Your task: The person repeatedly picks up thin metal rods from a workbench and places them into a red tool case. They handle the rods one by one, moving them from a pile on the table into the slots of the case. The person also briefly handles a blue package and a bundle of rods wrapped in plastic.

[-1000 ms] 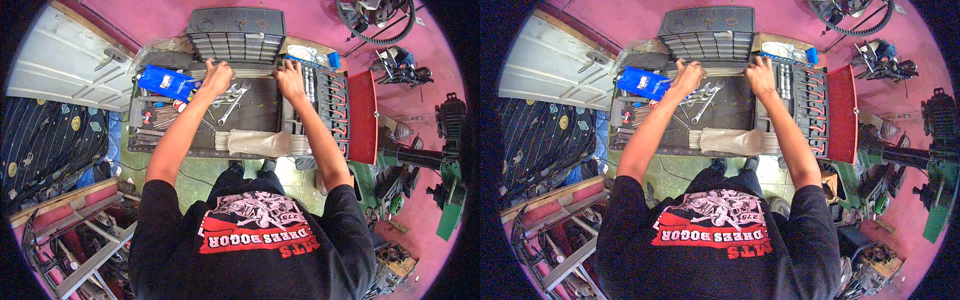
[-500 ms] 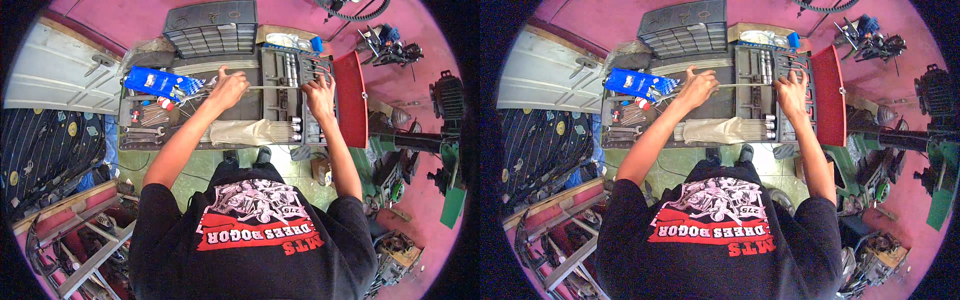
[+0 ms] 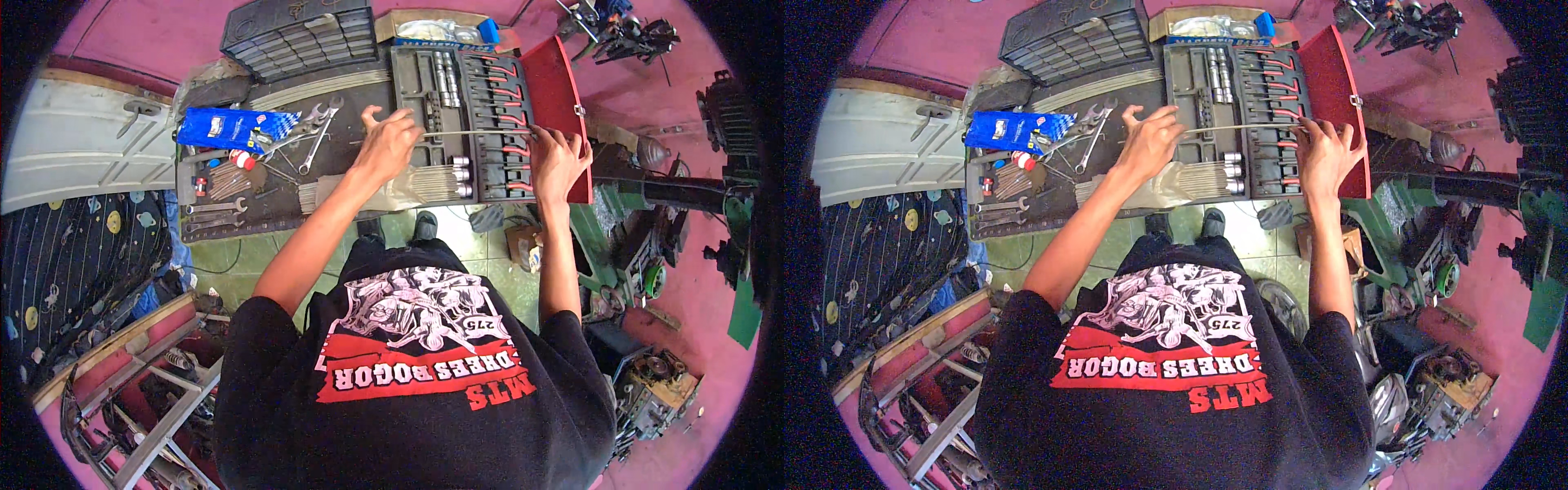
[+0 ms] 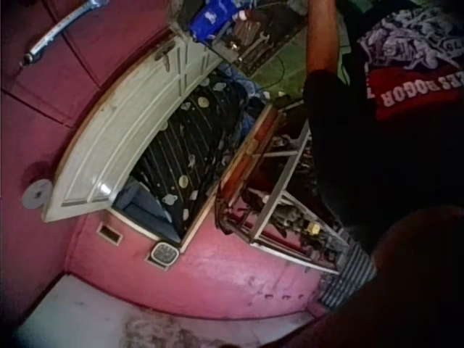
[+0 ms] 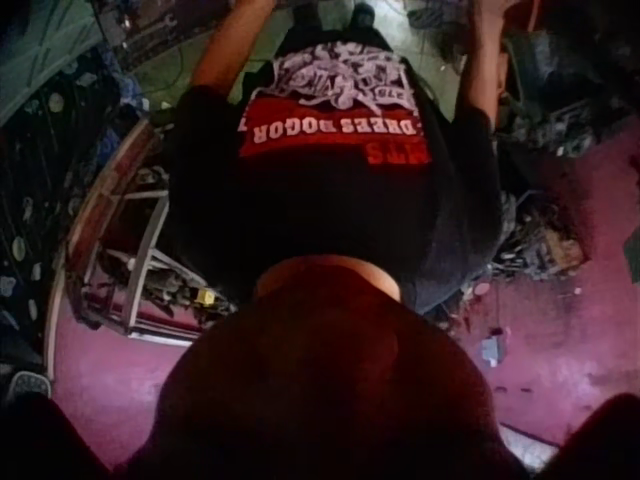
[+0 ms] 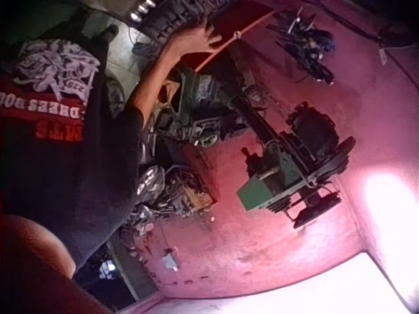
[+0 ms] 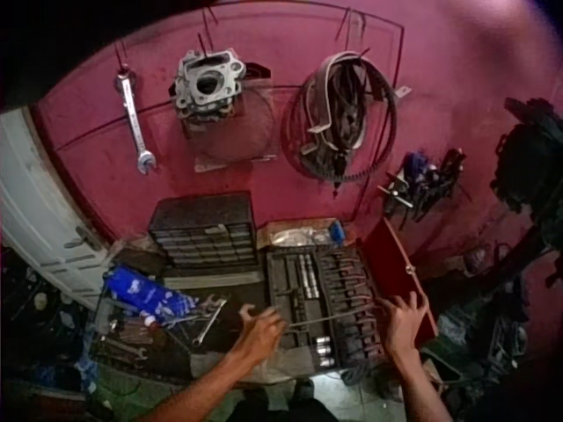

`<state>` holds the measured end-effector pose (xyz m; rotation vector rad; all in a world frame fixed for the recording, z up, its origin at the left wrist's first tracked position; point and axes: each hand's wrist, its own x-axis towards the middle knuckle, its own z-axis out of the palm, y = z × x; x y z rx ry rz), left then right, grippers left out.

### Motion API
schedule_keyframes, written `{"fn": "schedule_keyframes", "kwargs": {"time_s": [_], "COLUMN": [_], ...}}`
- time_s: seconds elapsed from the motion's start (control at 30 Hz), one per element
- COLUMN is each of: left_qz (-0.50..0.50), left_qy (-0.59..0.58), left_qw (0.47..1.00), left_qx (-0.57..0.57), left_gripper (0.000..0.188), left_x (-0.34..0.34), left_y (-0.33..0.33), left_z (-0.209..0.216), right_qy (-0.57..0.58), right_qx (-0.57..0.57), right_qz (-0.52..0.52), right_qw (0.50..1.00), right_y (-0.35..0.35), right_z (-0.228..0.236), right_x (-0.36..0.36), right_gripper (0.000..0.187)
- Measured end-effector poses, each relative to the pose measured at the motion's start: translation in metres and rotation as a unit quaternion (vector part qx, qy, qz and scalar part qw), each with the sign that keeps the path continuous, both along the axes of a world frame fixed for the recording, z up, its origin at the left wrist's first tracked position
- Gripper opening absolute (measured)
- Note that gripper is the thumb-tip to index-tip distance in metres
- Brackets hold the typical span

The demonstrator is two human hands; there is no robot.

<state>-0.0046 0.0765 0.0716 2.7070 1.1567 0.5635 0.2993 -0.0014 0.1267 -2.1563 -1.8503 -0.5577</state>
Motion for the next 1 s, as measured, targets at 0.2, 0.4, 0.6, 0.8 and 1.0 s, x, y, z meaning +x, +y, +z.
{"fn": "schedule_keyframes", "kwargs": {"time_s": [0.2, 0.4, 0.6, 0.8, 1.0], "left_qz": [-0.011, -0.041, -0.09, -0.121, -0.121], "left_qy": [-0.052, -0.073, -0.12, -0.121, -0.108], "left_qw": [0.999, 0.996, 0.989, 0.985, 0.987], "left_qx": [-0.012, -0.021, -0.013, 0.006, 0.001], "left_gripper": [0.015, 0.016, 0.016, 0.011, 0.012], "left_x": [0.03, 0.057, 0.098, 0.129, 0.13], "left_y": [-0.017, -0.035, -0.053, -0.067, -0.073], "left_z": [-0.003, 0.004, 0.006, -0.007, -0.019], "right_qy": [0.001, -0.064, -0.085, -0.087, -0.095], "right_qx": [-0.004, -0.02, 0.007, 0.01, -0.014], "right_qz": [0.019, 0.007, -0.025, -0.034, -0.038], "right_qw": [1.0, 0.998, 0.996, 0.996, 0.995], "right_y": [-0.019, -0.042, -0.068, -0.091, -0.096], "right_z": [0.001, 0.019, 0.026, 0.03, 0.026], "right_x": [0.023, 0.047, 0.082, 0.103, 0.105], "right_gripper": [0.027, 0.032, 0.037, 0.033, 0.026]}}
